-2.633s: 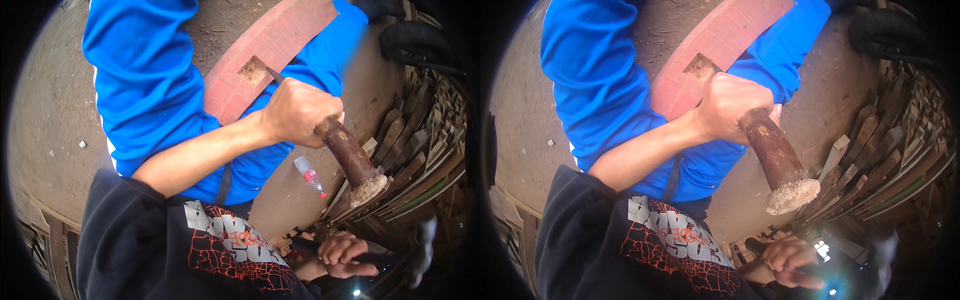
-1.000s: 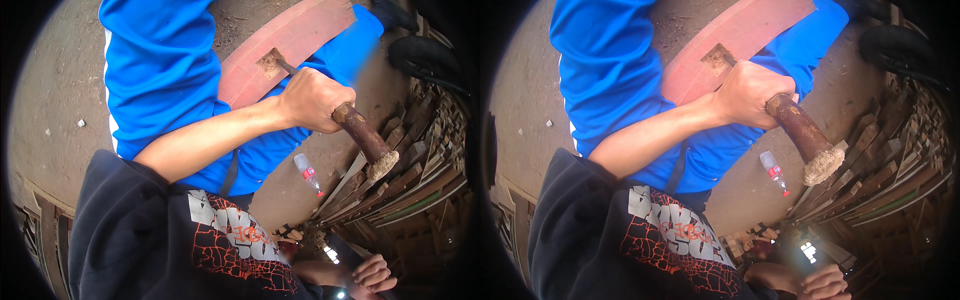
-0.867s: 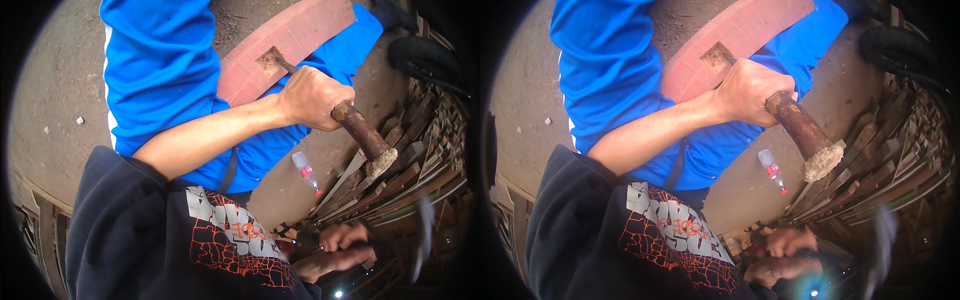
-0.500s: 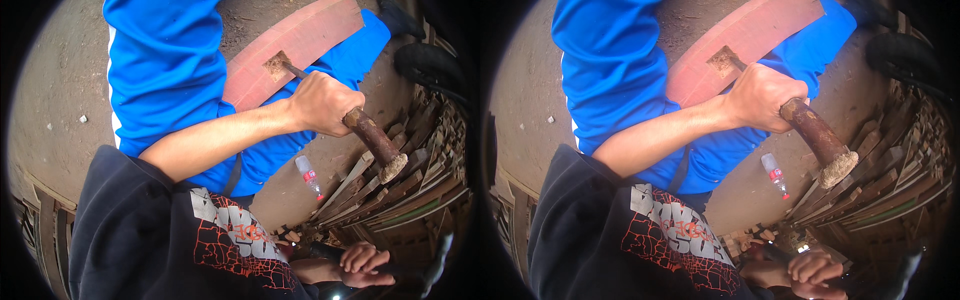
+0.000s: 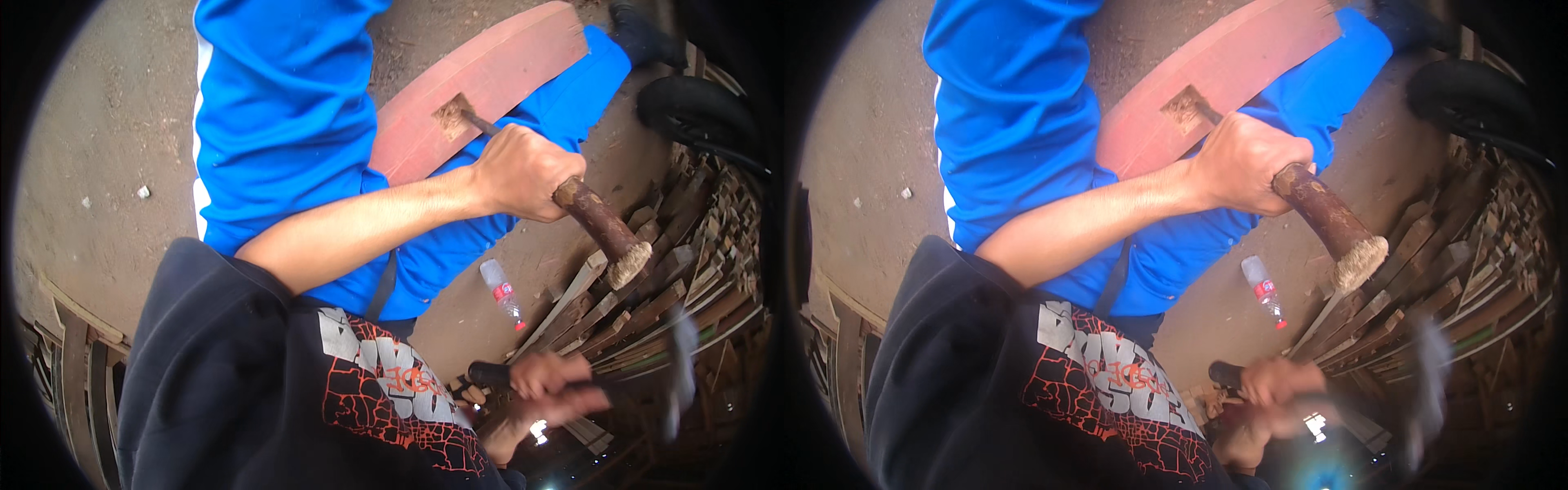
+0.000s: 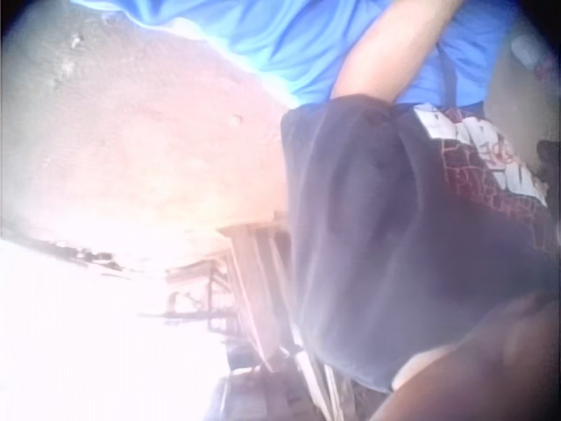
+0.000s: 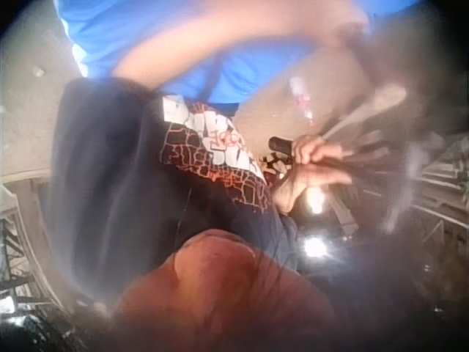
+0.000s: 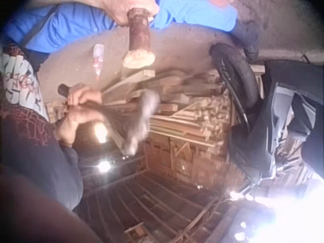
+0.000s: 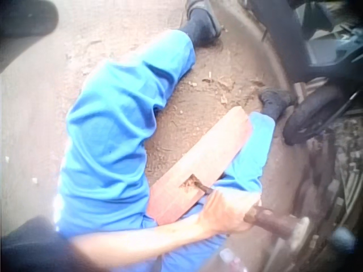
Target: The person sits on the ground and uses a chisel and hammer to carve a rectangular recess into a red-painted wooden plank. They repeatedly strike the chisel to remove wood chips and occasionally clear debris from the carved area.
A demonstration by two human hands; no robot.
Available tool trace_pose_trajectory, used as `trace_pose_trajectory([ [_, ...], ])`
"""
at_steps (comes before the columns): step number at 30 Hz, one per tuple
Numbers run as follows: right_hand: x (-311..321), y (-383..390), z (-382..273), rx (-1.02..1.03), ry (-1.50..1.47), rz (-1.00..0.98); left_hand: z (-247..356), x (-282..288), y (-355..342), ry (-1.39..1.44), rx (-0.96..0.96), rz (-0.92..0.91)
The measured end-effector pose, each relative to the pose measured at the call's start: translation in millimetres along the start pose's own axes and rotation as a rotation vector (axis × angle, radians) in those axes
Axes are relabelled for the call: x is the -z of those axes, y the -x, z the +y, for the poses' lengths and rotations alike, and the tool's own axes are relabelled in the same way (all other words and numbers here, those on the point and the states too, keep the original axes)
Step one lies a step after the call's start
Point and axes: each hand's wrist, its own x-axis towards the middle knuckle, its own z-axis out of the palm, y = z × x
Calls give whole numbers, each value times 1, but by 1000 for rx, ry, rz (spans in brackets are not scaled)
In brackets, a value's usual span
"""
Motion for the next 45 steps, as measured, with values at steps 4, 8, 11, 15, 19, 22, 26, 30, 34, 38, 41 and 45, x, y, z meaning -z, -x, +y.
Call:
trace_pose_trajectory([
  [4, 2, 5, 4, -123, 28, 214, 7, -6, -1, -44, 31, -49],
  [8, 10, -7, -9, -157, -189, 211, 1, -6, -3, -23, 45, -19],
  [11, 23, -8, -47, -91, -148, 47, -1, -3, -2, -47, 57, -42],
  [15, 24, -8, -83, 321, -139, -104, 4, -3, -4, -34, 64, -58],
  [19, -1, 4, -39, -218, 3, 64, 1, -3, -3, -41, 60, -23],
  [22, 1, 0, -37, -44, -52, -4, 3, -3, -7, -29, 54, -38],
  [26, 6, -25, -80, 312, 48, -59, 4, -6, -5, -45, 83, -42],
  [30, 2, -27, -49, 182, 98, 61, 1, -5, -8, -63, 112, -44],
  [34, 5, -9, -39, -185, 5, 80, 7, -7, -5, -34, 101, -97],
  [38, 4, -42, -40, 140, 98, 94, 1, -13, -3, -82, 90, -80],
  [41, 14, -23, -48, -304, 111, 120, 3, -13, -7, -113, 132, -54],
  [45, 28, -29, -75, -139, 61, 61, -2, -15, -14, -130, 145, -68],
])
